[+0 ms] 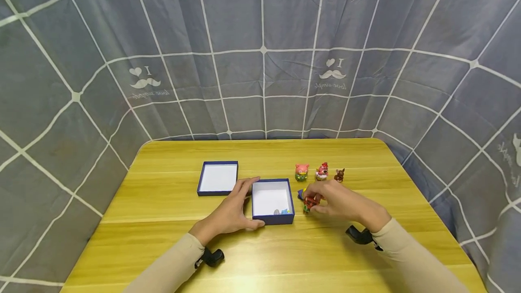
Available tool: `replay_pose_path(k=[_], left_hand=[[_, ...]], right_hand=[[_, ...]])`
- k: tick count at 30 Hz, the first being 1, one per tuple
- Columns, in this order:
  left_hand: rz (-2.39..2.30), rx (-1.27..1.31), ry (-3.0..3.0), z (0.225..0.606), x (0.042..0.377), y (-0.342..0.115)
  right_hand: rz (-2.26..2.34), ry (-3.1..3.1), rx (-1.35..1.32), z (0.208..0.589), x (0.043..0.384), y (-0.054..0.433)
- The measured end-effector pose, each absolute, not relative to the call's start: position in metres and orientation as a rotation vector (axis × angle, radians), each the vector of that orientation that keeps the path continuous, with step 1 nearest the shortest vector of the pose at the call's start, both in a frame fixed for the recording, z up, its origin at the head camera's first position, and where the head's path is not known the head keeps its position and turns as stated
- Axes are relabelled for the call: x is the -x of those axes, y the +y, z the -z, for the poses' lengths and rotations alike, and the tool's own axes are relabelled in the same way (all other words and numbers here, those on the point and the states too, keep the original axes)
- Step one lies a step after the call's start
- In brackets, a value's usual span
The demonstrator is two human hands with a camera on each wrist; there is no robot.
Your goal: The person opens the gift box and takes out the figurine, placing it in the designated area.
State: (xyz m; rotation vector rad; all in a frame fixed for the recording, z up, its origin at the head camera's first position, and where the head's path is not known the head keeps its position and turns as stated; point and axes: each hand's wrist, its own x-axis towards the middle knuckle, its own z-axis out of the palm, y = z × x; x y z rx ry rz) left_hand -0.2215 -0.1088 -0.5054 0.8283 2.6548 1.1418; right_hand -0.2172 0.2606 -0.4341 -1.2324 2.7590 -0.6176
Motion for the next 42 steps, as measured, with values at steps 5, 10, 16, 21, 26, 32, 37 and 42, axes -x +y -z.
replay_pose_path(k=[5,10,16,21,26,32,37,42], left_hand=[[-1.146,-0.818,2.65,0.5035,0.2208,-0.1105],[-1.15,-0.818,2.643,0.5032,0.2201,-0.1109],[-1.15,-0.813,2.643,0.504,0.2208,-0.111],[-1.15,-0.817,2.652,0.5043,0.221,-0.1106],[-1.165,-0.818,2.641,0.504,0.2205,-0.1099],[-1.168,-0.808,2.638,0.504,0.2196,-0.1095],[-1.174,-0.808,2.639,0.5035,0.2189,-0.1089],[-1.167,-0.81,2.644,0.5038,0.2191,-0.1082]], right_hand=[[0.606,2.749,1.226,0.4375,0.2159,0.2591],[0.593,2.749,1.244,0.4389,0.2138,0.259],[0.591,2.751,1.31,0.4406,0.2133,0.2601],[0.594,2.728,1.264,0.4402,0.2126,0.2616],[0.58,2.709,1.209,0.4395,0.2108,0.2628],[0.567,2.696,1.198,0.4397,0.2101,0.2637],[0.567,2.689,1.189,0.4399,0.21,0.2643],[0.559,2.681,1.168,0.4396,0.209,0.2653]])
